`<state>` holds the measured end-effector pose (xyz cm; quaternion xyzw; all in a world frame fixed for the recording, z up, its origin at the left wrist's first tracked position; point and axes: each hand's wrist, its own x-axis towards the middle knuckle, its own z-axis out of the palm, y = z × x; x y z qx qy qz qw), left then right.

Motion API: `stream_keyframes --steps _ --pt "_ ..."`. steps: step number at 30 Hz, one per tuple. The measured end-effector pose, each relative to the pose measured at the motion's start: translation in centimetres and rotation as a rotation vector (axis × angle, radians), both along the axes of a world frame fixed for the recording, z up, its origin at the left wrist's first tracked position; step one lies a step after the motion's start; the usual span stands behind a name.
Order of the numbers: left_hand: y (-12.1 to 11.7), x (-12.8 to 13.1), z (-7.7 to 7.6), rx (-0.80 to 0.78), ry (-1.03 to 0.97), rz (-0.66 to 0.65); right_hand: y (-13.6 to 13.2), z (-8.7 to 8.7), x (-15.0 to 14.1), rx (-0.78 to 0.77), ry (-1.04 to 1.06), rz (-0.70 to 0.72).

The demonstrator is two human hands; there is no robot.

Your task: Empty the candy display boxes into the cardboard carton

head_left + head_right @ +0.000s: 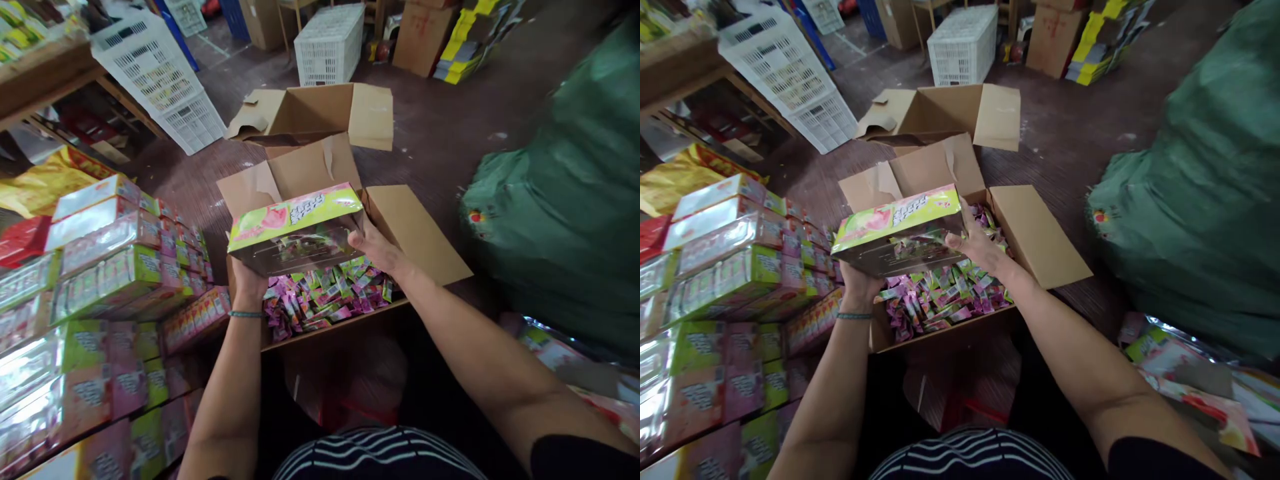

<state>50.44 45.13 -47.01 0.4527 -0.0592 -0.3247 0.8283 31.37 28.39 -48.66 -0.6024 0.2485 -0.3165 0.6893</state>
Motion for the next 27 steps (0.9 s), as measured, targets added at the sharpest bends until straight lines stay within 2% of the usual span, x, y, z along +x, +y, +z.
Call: stream_keyframes --steps 4,9,14,16,18,21,24,27 --pt "0.3 -0.3 -0.3 0.025 0.062 -0.067 -0.3 0.1 -0.5 -0.077 -0.073 0.024" --pt "1.3 -0.3 0.3 -0.018 -0.004 -0.047 0.5 0.0 -1.1 -0.103 -0.02 -0.008" --pt "2.0 -0.5 1.4 -0.003 0.035 -0.247 0.5 -0.8 -1.7 -0.021 -0.115 -0.328" --pt "2.4 -0.4 2.2 0.058 0.043 -0.24 0.7 -0.6 -2.5 0.011 -0.158 -0.5" --pt "2.8 0.0 3.0 0.165 0.049 -0.173 0.7 0.2 -4.3 0.024 -0.174 -0.651" --pt "3.4 1.1 3.8 0.28 0.061 -0.148 0.1 1.8 -10.2 -0.079 -0.068 -0.86" --pt "3.8 1.9 4.3 0.372 0.113 -0.186 0.8 4.0 -20.5 -0.274 0.287 -1.236" --pt "4.9 2.3 4.5 0.412 0.143 -0.183 3.7 5.3 -31.5 -0.477 0.73 -1.585"
